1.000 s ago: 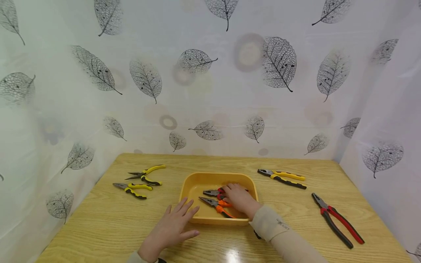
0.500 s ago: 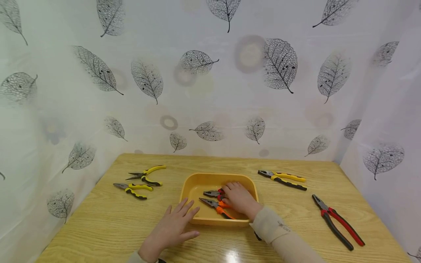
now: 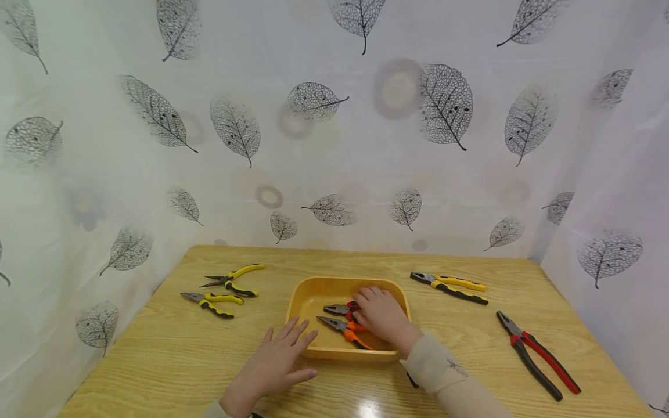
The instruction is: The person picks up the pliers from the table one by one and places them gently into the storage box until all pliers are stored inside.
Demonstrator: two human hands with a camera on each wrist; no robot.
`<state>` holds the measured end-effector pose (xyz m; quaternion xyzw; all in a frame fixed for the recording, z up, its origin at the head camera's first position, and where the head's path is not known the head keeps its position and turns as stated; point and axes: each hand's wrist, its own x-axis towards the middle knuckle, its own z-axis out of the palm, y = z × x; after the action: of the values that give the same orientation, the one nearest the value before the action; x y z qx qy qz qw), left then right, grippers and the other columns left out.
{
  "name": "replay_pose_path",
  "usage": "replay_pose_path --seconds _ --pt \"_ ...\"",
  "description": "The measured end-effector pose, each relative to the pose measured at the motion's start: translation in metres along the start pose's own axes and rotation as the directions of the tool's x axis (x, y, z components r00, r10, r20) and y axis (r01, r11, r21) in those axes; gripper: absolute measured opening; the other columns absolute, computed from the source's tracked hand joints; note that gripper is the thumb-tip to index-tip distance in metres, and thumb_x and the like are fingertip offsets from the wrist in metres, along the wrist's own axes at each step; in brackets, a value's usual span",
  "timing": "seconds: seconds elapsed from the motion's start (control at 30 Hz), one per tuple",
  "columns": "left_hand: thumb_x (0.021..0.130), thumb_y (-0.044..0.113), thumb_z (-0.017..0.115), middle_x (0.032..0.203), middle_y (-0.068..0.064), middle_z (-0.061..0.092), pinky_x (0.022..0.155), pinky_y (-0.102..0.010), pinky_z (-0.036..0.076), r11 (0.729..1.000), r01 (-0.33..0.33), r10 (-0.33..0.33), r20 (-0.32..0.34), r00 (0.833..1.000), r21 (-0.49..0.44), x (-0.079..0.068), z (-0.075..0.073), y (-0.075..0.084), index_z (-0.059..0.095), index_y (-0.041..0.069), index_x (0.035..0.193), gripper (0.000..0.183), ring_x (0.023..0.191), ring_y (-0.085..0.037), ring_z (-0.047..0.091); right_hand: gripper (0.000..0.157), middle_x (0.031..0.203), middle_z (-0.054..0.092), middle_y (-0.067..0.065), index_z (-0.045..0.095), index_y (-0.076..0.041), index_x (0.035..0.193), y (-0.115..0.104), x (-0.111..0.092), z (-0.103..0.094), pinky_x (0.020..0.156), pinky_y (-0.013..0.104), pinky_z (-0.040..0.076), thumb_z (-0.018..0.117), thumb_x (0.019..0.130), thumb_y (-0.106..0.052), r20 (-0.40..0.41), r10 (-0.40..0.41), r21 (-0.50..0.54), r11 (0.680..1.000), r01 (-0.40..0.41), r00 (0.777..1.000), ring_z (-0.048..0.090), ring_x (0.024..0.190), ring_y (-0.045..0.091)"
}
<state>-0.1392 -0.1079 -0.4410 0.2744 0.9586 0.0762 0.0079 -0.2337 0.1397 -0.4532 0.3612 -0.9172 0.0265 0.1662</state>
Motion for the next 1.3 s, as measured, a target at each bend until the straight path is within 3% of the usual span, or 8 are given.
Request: replay_pose_path --seconds 0.33,0.67,0.97,1.3 --pt "0.082 0.062 0.040 0.142 -0.008 0.028 0.092 -0.061 0.024 1.000 -0.001 0.001 -0.007 1.000 0.006 -0.001 0.001 0.001 0.035 0.020 0.137 0.070 0.131 -0.027 0.016 0.037 0.101 0.058 0.008 0.060 -0.004 0.107 -0.001 -0.005 -0.007 0.075 0.041 0.045 0.063 0.081 -0.031 -0.022 0.033 0.011 0.999 -0.033 0.999 0.053 0.092 0.026" --pt "0.082 0.061 0.042 0.141 -0.009 0.028 0.092 -0.062 0.024 1.000 -0.006 0.007 -0.028 1.000 0.013 -0.001 0.000 0.001 0.036 0.018 0.136 0.069 0.131 -0.028 0.017 0.038 0.100 0.059 0.010 0.060 -0.002 0.106 0.006 -0.014 -0.017 0.077 0.041 0.046 0.069 0.077 -0.026 -0.093 0.057 0.047 0.998 -0.052 0.994 0.055 0.091 0.026" --pt "0.082 0.060 0.042 0.142 -0.009 0.027 0.092 -0.062 0.023 1.000 -0.009 0.009 -0.024 1.000 0.005 0.000 -0.001 0.002 0.036 0.018 0.137 0.069 0.131 -0.029 0.016 0.039 0.103 0.058 0.013 0.059 -0.001 0.107 0.013 -0.023 -0.030 0.073 0.046 0.045 0.069 0.077 -0.024 -0.090 0.111 0.075 0.992 -0.104 0.990 0.054 0.090 0.030" --pt "0.082 0.060 0.042 0.141 -0.009 0.028 0.092 -0.061 0.024 1.000 -0.007 0.007 -0.010 1.000 0.008 -0.001 -0.004 0.002 0.036 0.018 0.137 0.069 0.130 -0.029 0.017 0.040 0.107 0.057 0.017 0.058 0.001 0.110 0.024 -0.038 -0.034 0.081 0.048 0.042 0.065 0.080 -0.025 -0.057 0.177 0.078 0.982 -0.172 0.983 0.052 0.098 0.033"
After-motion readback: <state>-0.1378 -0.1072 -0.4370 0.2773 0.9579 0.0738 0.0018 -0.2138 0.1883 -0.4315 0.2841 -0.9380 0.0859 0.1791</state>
